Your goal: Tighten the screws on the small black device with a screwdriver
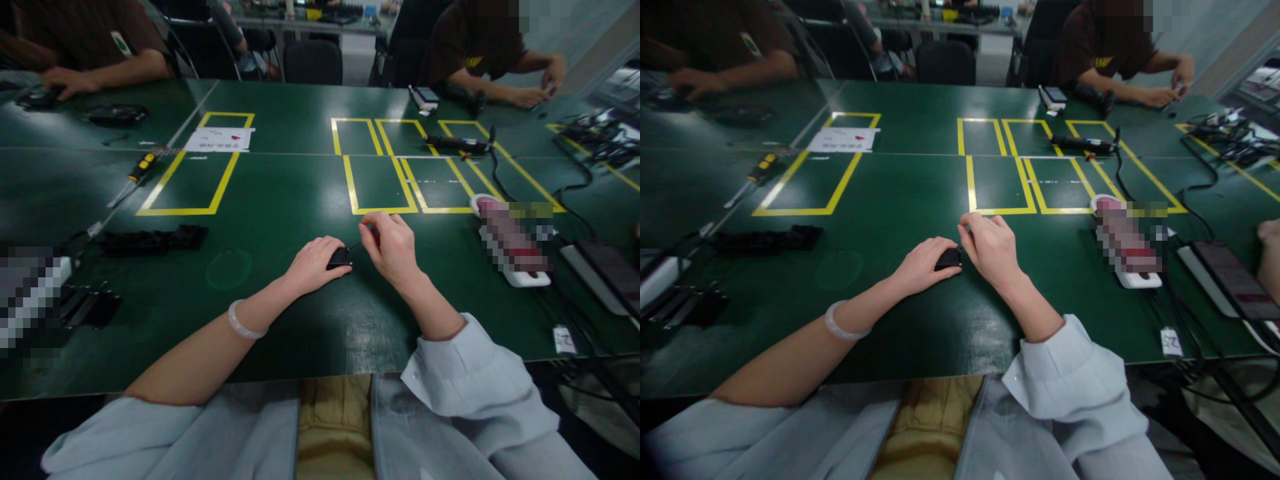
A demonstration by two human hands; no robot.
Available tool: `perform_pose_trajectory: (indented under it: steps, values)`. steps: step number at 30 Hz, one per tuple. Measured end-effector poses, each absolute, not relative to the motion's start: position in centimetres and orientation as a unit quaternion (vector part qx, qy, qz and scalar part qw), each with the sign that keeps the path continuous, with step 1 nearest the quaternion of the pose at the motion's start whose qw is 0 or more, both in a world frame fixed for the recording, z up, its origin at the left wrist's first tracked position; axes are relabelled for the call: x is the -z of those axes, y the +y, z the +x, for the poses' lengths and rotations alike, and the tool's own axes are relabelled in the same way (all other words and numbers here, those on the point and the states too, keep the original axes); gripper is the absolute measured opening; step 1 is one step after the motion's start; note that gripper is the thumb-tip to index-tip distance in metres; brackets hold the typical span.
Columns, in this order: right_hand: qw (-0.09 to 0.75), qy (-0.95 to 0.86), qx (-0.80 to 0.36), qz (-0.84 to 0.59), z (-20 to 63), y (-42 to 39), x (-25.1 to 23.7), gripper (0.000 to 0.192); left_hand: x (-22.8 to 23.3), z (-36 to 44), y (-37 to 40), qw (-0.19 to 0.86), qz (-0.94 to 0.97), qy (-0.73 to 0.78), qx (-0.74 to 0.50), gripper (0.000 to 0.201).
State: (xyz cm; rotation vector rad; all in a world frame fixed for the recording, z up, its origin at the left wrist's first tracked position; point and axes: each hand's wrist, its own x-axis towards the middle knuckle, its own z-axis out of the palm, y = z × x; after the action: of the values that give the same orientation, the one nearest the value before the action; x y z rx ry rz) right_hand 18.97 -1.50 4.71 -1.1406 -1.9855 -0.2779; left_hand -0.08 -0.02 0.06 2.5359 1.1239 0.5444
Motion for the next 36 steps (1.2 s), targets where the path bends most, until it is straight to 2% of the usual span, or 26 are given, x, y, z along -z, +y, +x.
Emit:
perform_pose_trajectory:
  steps: [11, 20, 31, 36]
  values:
    - [0.425, -0.785, 0.082, -0.443, 18.93, -1.51, -4.75, 0.017, -0.09, -0.09, -0.06, 0.158, 0.885, 0.394, -0.193, 0.039]
    - [0.405, -0.793, 0.090, -0.446, 18.94, -1.65, -4.85, 0.012, -0.21, -0.09, -0.09, 0.164, 0.884, 0.394, -0.193, 0.039]
    - [0.438, -0.781, 0.082, -0.437, 18.91, -1.49, -4.71, 0.015, -0.37, -0.10, -0.23, 0.163, 0.884, 0.395, -0.191, 0.039]
    - [0.428, -0.786, 0.089, -0.438, 18.88, -1.61, -4.81, 0.013, -0.37, -0.09, -0.21, 0.161, 0.885, 0.392, -0.190, 0.038]
